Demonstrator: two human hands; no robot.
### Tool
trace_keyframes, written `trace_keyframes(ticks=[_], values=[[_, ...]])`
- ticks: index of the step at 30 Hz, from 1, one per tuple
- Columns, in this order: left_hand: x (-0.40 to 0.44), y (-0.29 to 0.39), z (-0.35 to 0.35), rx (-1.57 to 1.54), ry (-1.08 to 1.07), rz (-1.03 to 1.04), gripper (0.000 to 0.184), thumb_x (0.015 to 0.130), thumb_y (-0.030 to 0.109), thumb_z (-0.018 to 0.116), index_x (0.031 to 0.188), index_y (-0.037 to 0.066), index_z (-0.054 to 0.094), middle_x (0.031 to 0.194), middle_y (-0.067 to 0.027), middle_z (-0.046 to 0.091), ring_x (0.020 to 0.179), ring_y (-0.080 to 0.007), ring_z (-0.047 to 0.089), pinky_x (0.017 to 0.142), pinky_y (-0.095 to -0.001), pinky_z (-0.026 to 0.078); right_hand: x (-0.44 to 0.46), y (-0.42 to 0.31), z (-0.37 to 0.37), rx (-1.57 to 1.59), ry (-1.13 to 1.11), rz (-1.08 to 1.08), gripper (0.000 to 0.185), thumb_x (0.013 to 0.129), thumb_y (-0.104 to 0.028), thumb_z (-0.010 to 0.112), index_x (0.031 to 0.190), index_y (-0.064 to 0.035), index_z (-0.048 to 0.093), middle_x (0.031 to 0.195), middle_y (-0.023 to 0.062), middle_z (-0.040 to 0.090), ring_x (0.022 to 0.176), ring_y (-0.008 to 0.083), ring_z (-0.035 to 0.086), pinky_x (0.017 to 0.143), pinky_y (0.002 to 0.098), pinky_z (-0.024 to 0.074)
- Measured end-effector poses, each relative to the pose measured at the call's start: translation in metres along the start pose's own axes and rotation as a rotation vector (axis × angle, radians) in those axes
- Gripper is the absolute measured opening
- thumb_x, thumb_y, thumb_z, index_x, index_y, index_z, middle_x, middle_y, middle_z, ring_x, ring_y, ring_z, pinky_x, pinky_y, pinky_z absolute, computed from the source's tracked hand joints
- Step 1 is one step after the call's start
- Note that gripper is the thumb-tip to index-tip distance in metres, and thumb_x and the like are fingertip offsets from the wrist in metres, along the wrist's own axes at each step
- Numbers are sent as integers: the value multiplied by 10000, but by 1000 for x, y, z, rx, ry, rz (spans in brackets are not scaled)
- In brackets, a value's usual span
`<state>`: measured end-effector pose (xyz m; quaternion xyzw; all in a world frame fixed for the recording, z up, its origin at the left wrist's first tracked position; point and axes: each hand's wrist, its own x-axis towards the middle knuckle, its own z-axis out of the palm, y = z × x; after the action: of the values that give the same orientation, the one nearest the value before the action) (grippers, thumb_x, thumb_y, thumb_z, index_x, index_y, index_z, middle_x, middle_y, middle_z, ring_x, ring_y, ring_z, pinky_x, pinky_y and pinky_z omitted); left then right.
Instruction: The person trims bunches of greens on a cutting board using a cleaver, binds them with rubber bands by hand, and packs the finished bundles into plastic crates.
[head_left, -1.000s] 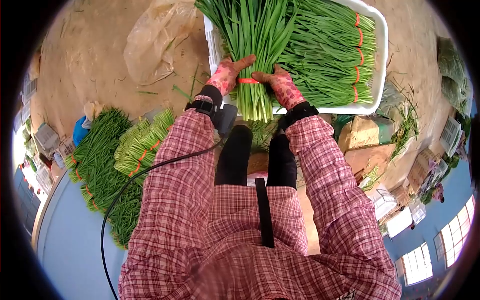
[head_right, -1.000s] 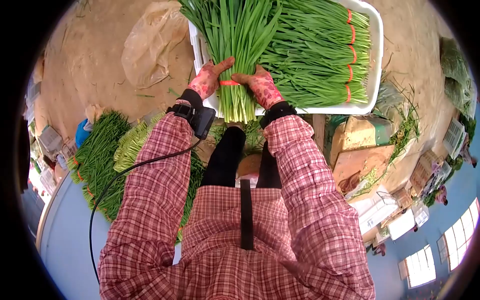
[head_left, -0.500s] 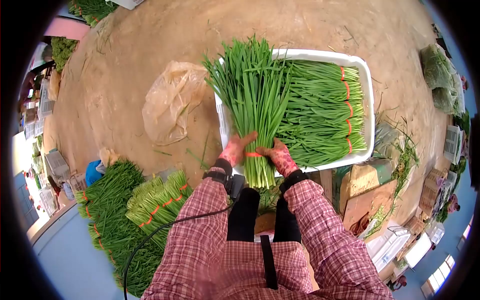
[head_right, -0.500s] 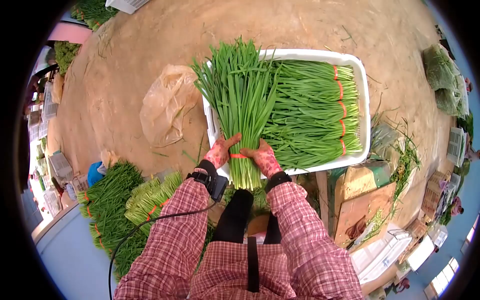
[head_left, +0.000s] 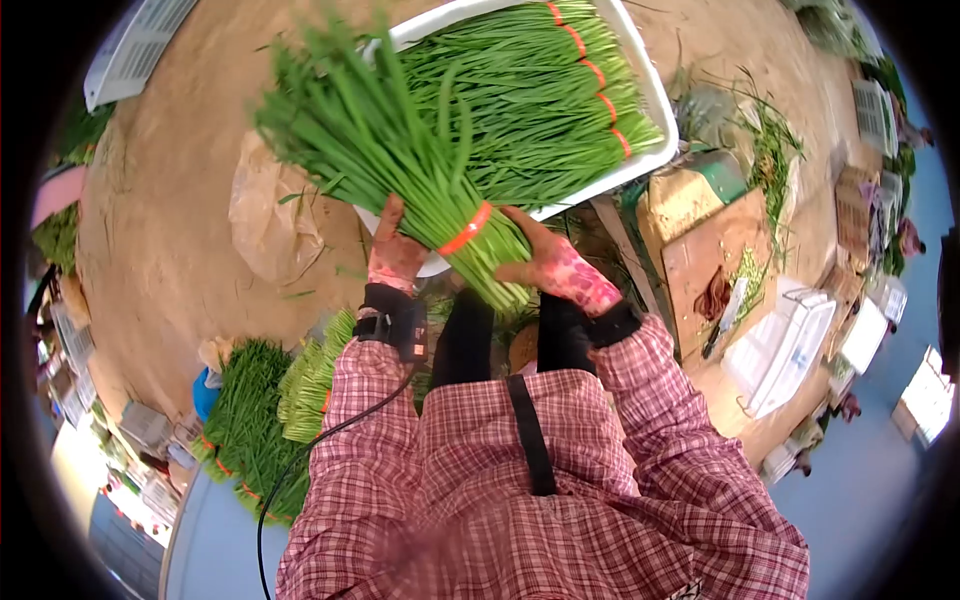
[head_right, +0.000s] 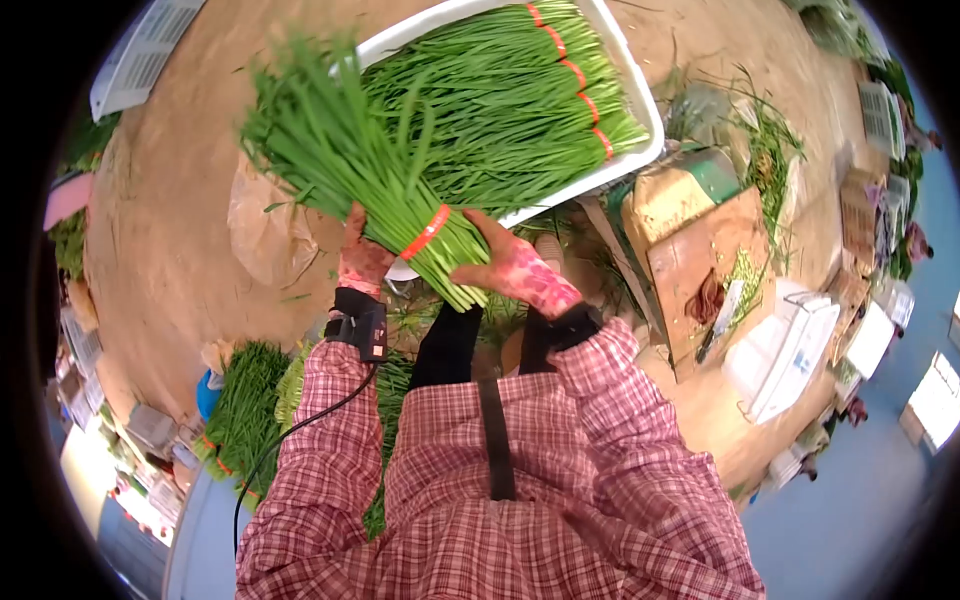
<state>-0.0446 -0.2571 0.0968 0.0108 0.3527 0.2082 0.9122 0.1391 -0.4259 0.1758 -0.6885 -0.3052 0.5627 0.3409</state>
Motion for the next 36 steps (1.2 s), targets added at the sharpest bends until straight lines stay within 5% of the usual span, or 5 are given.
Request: trace_keyframes(ticks=[8, 13, 19, 27, 36], values=[[-5, -19, 26, 78, 13, 139, 510, 965, 325, 606, 1399, 92, 475, 1426, -86, 501, 1302, -284, 468, 1125, -472, 351, -90, 55, -62, 473, 621, 62, 312, 918, -24, 619, 1226, 20, 600, 1124, 90, 667, 1022, 151, 630, 901, 262, 501], [-12, -66, 28, 90, -81, 75, 538, 953, 357, 609, 1409, 109, 466, 1433, -86, 493, 1313, -306, 453, 1132, -515, 323, -114, 21, -92, 322, 559, -65, 163, 911, -47, 644, 1056, 16, 680, 988, 49, 699, 904, 100, 631, 789, 232, 500], [-23, -127, 75, -295, -516, -95, 524, 981, 404, 523, 1409, 106, 466, 1453, -96, 472, 1325, -324, 440, 1118, -545, 321, -132, 13, -127, 120, 389, -21, 206, 785, -120, 730, 957, -11, 701, 902, 141, 701, 797, 248, 688, 717, 325, 530], [-53, -154, 28, 274, -371, 378, 444, 1017, 316, 431, 1361, 38, 474, 1399, -119, 507, 1266, -292, 473, 1086, -427, 370, -136, 32, -146, -31, 171, -91, 177, 784, -129, 678, 950, -70, 691, 858, 123, 696, 764, 278, 684, 676, 361, 533], [-85, -140, -44, -124, -349, 437, 421, 999, 363, 472, 1284, 68, 566, 1295, -87, 607, 1189, -297, 551, 1051, -483, 409, -142, 96, -135, -509, 606, -251, 112, 771, -88, 622, 875, -90, 662, 815, 139, 663, 772, 361, 652, 660, 450, 516]])
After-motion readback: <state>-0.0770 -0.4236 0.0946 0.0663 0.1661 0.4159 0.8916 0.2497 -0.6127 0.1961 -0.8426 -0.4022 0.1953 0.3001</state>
